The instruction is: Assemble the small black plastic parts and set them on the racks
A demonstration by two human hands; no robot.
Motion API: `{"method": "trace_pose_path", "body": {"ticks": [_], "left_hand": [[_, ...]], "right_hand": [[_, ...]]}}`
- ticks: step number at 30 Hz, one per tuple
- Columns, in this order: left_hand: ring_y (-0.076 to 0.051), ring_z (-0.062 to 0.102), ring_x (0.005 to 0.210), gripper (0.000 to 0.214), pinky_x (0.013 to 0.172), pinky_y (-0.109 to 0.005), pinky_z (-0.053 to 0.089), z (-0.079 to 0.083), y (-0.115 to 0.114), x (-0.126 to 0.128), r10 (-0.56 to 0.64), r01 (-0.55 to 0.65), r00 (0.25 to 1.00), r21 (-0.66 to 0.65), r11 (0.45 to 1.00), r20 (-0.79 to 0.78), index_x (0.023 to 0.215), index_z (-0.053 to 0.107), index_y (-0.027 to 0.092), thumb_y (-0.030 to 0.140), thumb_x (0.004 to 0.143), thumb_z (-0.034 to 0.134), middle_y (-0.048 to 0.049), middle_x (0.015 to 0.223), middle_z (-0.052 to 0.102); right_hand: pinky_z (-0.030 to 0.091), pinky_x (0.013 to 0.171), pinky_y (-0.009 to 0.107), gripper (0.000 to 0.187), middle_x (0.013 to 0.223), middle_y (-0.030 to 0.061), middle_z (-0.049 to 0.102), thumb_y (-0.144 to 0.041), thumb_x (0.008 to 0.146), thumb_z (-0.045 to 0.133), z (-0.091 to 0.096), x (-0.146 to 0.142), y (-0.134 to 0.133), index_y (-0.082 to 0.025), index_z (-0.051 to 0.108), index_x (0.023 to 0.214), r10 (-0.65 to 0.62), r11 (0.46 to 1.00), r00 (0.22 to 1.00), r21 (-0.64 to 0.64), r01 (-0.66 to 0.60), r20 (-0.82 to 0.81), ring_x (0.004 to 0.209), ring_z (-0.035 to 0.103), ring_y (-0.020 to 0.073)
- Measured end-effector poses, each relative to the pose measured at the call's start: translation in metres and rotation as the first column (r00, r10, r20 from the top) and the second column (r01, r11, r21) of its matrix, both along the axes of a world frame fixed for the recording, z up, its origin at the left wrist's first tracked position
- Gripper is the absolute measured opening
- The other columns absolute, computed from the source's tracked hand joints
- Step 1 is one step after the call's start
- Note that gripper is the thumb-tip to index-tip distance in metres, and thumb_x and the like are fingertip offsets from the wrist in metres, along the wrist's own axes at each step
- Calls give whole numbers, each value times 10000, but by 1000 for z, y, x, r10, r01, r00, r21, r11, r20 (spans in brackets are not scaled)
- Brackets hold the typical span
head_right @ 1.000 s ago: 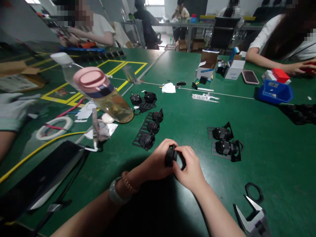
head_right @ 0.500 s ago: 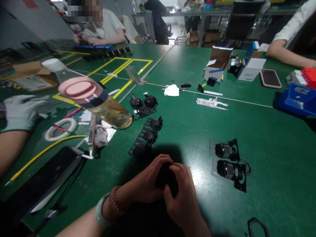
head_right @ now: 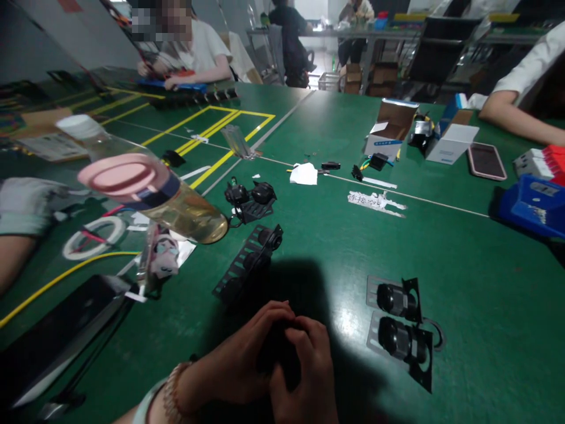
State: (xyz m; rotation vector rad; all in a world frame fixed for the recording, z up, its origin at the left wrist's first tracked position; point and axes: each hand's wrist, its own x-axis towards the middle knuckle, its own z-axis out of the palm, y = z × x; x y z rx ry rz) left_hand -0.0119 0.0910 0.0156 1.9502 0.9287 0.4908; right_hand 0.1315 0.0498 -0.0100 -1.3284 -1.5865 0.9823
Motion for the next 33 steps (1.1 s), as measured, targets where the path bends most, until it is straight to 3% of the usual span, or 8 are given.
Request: {"method": "trace_pose_path", "body": {"ticks": [11, 16, 24, 33], "left_hand": [[-182, 400, 952, 526, 850, -347, 364, -5, -4, -1, -55, 53, 998, 110, 992, 10, 1053, 334, 146, 99, 553, 492, -85, 1010, 402], [-190, 404, 939, 489, 848, -352, 357, -7, -14, 1, 2, 1, 1000, 180, 984, -18, 1012, 372, 152, 155, 553, 539, -69, 993, 409], [-171, 421, 917, 486, 822, -328, 368, -14, -27, -1, -39, 34, 999, 293, 956, 12, 1030, 369, 156, 161, 577, 546, -52, 986, 410], [-166, 427, 896, 479, 811, -323, 367, -20, -37, -4, -51, 37, 998, 360, 932, 30, 1018, 383, 142, 203, 580, 567, -56, 974, 422]], "right_hand": [[412, 751, 355, 374, 938, 69, 498, -108, 612, 466, -3, -10, -14, -185, 455, 978, -110, 987, 989, 129, 97, 95, 875, 466, 193], [400, 757, 356, 282, 892, 61, 537, -182, 659, 484, -4, -7, -22, -182, 511, 940, -151, 965, 978, 236, 114, 143, 864, 480, 194], [419, 715, 324, 300, 868, 59, 568, -203, 666, 488, -11, -6, -37, -172, 531, 961, -243, 921, 954, 351, 170, 178, 797, 511, 168], [416, 738, 326, 343, 909, 50, 563, -187, 649, 488, -21, -5, -42, -173, 512, 991, -195, 919, 960, 379, 108, 199, 824, 514, 162]]}}
